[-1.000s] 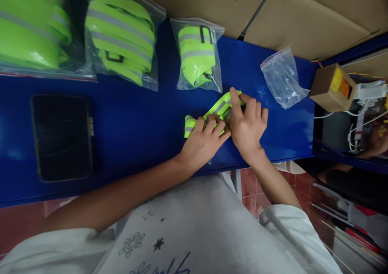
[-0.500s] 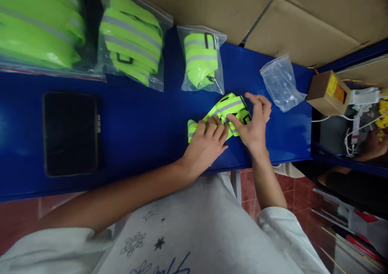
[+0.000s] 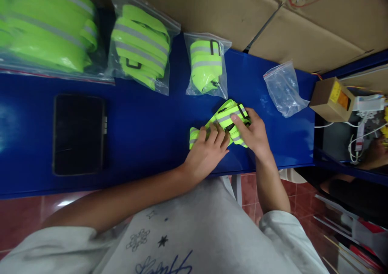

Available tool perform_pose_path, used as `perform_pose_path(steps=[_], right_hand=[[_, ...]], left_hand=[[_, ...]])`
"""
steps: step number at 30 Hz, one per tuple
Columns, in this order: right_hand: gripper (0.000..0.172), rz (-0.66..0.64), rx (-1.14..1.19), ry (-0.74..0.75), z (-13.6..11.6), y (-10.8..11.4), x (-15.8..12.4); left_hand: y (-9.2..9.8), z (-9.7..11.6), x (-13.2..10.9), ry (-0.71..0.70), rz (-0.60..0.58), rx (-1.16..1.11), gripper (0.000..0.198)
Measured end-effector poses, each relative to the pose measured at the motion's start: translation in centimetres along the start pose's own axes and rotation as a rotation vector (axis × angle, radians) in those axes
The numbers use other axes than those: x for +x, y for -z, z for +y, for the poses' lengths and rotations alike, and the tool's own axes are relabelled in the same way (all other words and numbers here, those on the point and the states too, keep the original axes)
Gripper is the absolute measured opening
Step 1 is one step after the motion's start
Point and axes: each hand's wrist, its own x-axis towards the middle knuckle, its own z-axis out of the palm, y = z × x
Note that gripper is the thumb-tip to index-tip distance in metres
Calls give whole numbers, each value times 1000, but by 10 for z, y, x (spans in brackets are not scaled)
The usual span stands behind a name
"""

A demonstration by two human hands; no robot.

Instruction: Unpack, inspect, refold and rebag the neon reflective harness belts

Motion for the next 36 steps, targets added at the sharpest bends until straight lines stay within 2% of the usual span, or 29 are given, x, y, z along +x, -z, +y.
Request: perform_pose_path(steps=[5, 9, 11, 15, 19, 21, 24, 28, 33, 36], right_hand=[[51, 80, -34, 21, -2, 8, 3], [44, 205, -247, 173, -11, 7, 2], [40, 210, -375, 264, -14, 3, -4], [30, 93, -552, 481, -8, -11, -23], [31, -53, -485, 580, 0, -14, -31], [34, -155, -379, 575, 0, -8, -29], [47, -327, -215, 605, -4, 9, -23], [56, -515, -133, 623, -8, 30, -19], [64, -550, -55, 675, -7, 36, -22], [57, -517, -28, 677, -3, 30, -26]], left_hand=[[3, 0, -7, 57, 28, -43, 47], [-2, 3, -10, -10, 70, -7, 42], [-4, 4, -11, -60, 89, -16, 41], [-4, -2, -15, -150, 148, -104, 35], [-7, -11, -19, -217, 256, -134, 30], [-8, -14, -19, -250, 300, -106, 26], [-4, -15, -17, -326, 327, -52, 26], [5, -17, -14, -407, 326, -9, 32], [10, -19, -15, -440, 311, -29, 28], [12, -20, -13, -295, 340, -99, 23]])
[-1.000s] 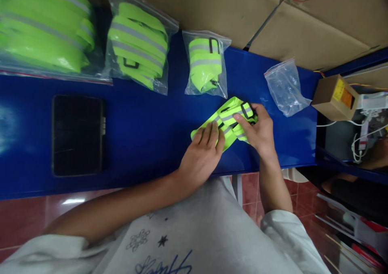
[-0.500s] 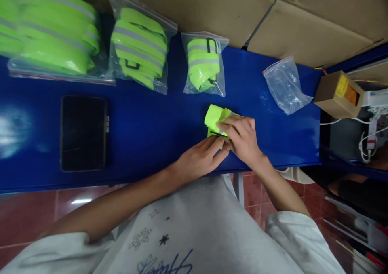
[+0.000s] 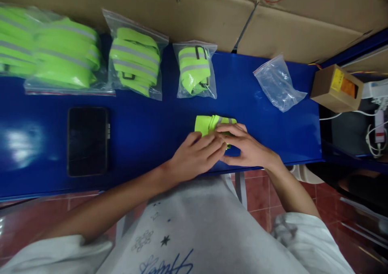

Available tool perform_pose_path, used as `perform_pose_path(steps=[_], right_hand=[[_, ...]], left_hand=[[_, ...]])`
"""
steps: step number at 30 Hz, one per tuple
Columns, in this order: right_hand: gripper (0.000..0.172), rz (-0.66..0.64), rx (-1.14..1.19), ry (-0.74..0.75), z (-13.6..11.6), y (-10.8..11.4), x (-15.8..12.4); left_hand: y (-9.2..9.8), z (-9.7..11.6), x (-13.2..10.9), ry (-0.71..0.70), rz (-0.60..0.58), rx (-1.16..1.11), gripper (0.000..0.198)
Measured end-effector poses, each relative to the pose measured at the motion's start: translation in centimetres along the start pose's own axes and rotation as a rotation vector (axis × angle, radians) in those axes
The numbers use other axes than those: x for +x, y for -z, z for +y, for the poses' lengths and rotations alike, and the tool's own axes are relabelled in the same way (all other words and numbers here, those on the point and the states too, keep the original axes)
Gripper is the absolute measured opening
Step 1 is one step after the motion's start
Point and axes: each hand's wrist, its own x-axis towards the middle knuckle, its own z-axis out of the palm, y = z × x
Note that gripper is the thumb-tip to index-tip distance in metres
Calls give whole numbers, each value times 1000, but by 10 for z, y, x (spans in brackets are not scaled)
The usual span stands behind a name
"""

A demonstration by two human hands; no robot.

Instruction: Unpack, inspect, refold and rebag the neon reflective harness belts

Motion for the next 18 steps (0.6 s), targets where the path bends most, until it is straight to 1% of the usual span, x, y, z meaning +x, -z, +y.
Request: perform_pose_path(steps=[2, 3, 4, 5, 7, 8, 9, 11, 13, 15, 16, 17, 18], right_hand=[[48, 26, 3, -11, 2, -5, -1], [44, 42, 4, -18, 3, -7, -1], [41, 58, 6, -25, 4, -8, -2], [40, 70, 10, -34, 5, -9, -2], [43, 92, 25, -46, 7, -10, 0], [44, 101, 39, -53, 7, -10, 1], [44, 119, 56, -58, 8, -11, 2], [41, 171, 89, -62, 8, -13, 4], [36, 195, 110, -68, 9, -16, 6], [38, 202, 90, -86, 10, -20, 7], [44, 214, 59, -109, 12, -21, 8], [55, 235, 21, -145, 13, -22, 8], [69, 255, -17, -186, 14, -21, 8]], left_hand=[[1, -6, 6, 147, 16, -72, 22], [1, -11, 10, 218, 0, -124, 22], [2, -17, 14, 289, -35, -183, 26], [2, -25, 18, 353, -88, -243, 37], [2, -42, 25, 451, -230, -356, 66], [1, -50, 27, 474, -301, -410, 76], [0, -57, 28, 478, -351, -458, 79], [-5, -67, 28, 471, -393, -533, 76], [-9, -72, 28, 483, -373, -582, 75], [-13, -73, 27, 490, -365, -599, 73], [-14, -72, 28, 494, -366, -599, 70], [-14, -71, 28, 498, -370, -597, 66], [-13, -70, 29, 503, -373, -597, 63]])
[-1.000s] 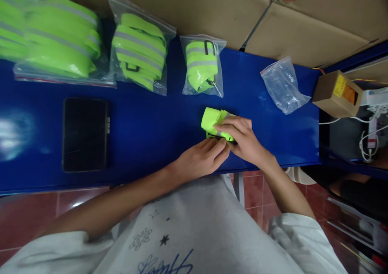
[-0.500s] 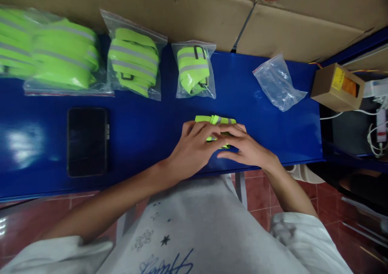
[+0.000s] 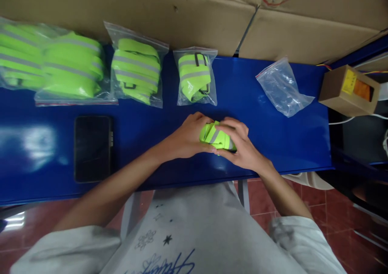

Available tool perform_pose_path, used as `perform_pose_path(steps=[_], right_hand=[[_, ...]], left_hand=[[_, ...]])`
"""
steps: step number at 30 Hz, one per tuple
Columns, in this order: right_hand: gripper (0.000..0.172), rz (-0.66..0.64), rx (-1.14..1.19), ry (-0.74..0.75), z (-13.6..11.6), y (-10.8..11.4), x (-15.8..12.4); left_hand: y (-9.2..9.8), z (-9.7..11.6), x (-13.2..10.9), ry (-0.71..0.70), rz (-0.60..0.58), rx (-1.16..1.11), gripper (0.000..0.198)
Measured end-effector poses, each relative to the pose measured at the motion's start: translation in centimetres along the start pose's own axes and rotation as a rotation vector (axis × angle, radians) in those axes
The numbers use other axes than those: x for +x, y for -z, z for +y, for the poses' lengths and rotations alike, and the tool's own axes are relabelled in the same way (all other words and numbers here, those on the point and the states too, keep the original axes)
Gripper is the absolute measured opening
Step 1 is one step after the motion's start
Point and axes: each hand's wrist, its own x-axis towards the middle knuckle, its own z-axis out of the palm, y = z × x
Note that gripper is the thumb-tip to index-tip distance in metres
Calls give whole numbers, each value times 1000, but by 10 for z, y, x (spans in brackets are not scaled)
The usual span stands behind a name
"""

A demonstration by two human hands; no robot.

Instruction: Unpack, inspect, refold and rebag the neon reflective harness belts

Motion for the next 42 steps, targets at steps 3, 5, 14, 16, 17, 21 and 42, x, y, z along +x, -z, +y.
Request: perform_pose_path(steps=[3, 5, 14, 16, 17, 21, 42], right_hand=[[99, -57, -70, -47, 3, 6, 3], [93, -158, -110, -6, 2, 11, 5], [77, -169, -266, 8, -8, 8, 5], [64, -114, -250, -105, -10, 3, 10], [59, -97, -243, -137, -12, 1, 12], [53, -112, -259, -104, -13, -3, 17], [37, -425, 36, -6, -1, 36, 31]], left_hand=[[1, 7, -4, 26, 0, -10, 58], [0, 10, -9, 31, 5, -20, 56], [-17, -12, -21, -201, 41, -60, 86], [-19, -15, -23, -220, 62, -13, 84], [-20, -16, -24, -237, 77, 7, 81], [-23, -17, -24, -339, 135, 110, 62], [-35, 8, -26, -422, 359, -94, 24]])
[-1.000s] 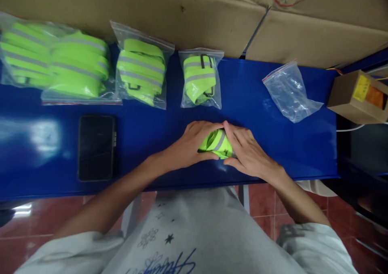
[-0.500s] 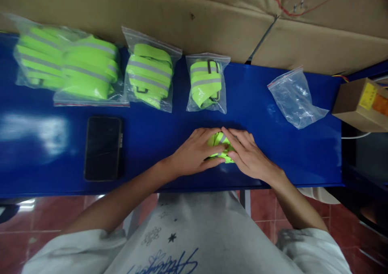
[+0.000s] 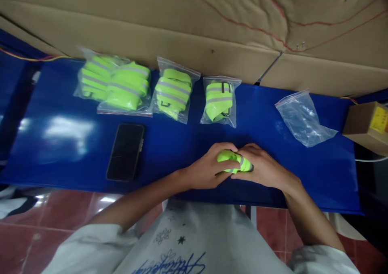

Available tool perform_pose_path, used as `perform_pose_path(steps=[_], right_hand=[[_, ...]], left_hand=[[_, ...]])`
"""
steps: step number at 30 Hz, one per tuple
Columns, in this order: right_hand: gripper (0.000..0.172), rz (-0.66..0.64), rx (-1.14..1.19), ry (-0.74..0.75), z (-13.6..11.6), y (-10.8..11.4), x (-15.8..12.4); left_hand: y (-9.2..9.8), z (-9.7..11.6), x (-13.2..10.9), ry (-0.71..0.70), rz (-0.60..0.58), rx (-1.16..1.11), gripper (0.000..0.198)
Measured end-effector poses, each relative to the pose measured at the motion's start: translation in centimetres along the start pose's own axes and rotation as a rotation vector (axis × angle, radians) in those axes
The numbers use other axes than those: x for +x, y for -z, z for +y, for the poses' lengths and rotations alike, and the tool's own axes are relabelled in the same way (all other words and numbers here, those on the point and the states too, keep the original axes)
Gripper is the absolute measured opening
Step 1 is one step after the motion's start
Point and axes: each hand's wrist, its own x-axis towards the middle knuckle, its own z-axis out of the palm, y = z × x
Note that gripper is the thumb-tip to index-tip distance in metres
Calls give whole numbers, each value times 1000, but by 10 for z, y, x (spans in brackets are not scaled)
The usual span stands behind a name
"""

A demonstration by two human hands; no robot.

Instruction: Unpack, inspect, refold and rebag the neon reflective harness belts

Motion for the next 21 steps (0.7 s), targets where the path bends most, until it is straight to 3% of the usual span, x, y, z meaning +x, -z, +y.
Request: perform_pose_path(steps=[3, 5, 10, 16, 18, 21], right_hand=[[39, 21, 77, 24, 3, -3, 2], [34, 57, 125, 19, 7, -7, 5], [41, 144, 354, 43, 17, -14, 10], [42, 332, 547, -47, 17, -4, 4], [44, 416, 632, -113, 16, 8, -10], [48, 726, 745, -300, 28, 31, -47]], left_hand=[[-2, 1, 2, 104, 111, -123, 35], [1, 3, 6, 171, 111, -181, 41], [16, 10, 24, 212, -136, -186, 42], [42, 18, 68, 144, -281, -248, 41], [40, 16, 87, 133, -178, -415, 40], [15, 5, 119, 325, 177, -599, 34]])
